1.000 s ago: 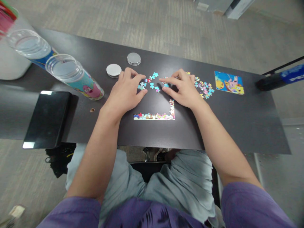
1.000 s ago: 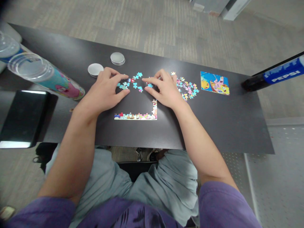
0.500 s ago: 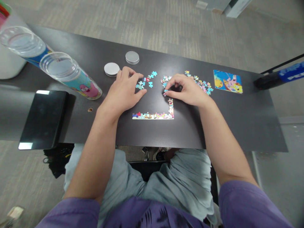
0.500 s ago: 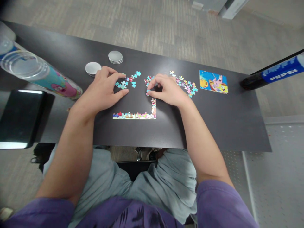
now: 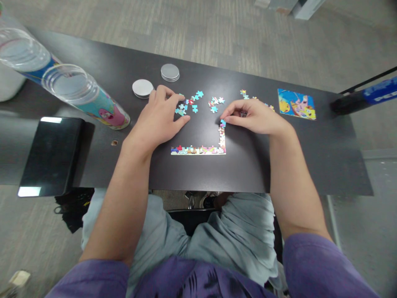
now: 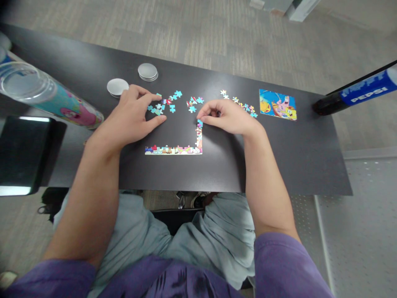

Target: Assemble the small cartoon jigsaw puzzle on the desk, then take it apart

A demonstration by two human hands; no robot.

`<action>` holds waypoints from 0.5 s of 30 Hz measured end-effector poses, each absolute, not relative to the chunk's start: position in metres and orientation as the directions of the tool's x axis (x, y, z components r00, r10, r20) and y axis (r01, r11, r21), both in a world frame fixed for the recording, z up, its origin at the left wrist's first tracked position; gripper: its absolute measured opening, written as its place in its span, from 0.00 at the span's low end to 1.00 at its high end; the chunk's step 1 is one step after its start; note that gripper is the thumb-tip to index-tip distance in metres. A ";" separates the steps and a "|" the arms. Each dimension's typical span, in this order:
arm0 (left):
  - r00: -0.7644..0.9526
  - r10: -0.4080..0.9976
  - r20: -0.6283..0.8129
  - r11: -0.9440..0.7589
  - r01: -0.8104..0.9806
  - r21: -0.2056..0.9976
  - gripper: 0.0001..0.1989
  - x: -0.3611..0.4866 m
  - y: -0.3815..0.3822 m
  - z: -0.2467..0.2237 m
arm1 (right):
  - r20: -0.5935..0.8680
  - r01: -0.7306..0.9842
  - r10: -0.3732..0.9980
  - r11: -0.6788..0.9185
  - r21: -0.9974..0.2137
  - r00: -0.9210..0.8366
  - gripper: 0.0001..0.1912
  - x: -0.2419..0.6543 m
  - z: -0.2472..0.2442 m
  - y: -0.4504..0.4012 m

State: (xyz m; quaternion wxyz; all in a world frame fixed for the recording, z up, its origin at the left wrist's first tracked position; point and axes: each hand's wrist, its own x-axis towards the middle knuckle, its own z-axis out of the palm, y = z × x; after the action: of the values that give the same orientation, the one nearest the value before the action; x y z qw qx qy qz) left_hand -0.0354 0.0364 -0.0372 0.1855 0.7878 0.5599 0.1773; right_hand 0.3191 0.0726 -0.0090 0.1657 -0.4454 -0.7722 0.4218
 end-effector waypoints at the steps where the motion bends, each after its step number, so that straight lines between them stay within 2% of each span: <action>1: 0.311 0.947 0.076 -0.308 0.819 0.484 0.27 -0.036 0.036 -0.038 | -0.110 0.527 0.826 0.245 -0.813 -0.553 0.27 0.319 -0.012 0.074; 15: 0.315 0.945 0.087 -0.318 0.825 0.467 0.27 -0.036 0.037 -0.040 | -0.029 0.496 0.807 0.334 -0.801 -0.590 0.21 0.325 -0.023 0.078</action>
State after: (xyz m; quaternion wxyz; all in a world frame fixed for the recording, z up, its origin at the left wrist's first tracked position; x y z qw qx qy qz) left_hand -0.0361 0.0370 -0.0400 0.1712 0.7927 0.5582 0.1753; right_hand 0.3252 0.0784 -0.0231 0.1912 -0.4103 -0.7940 0.4057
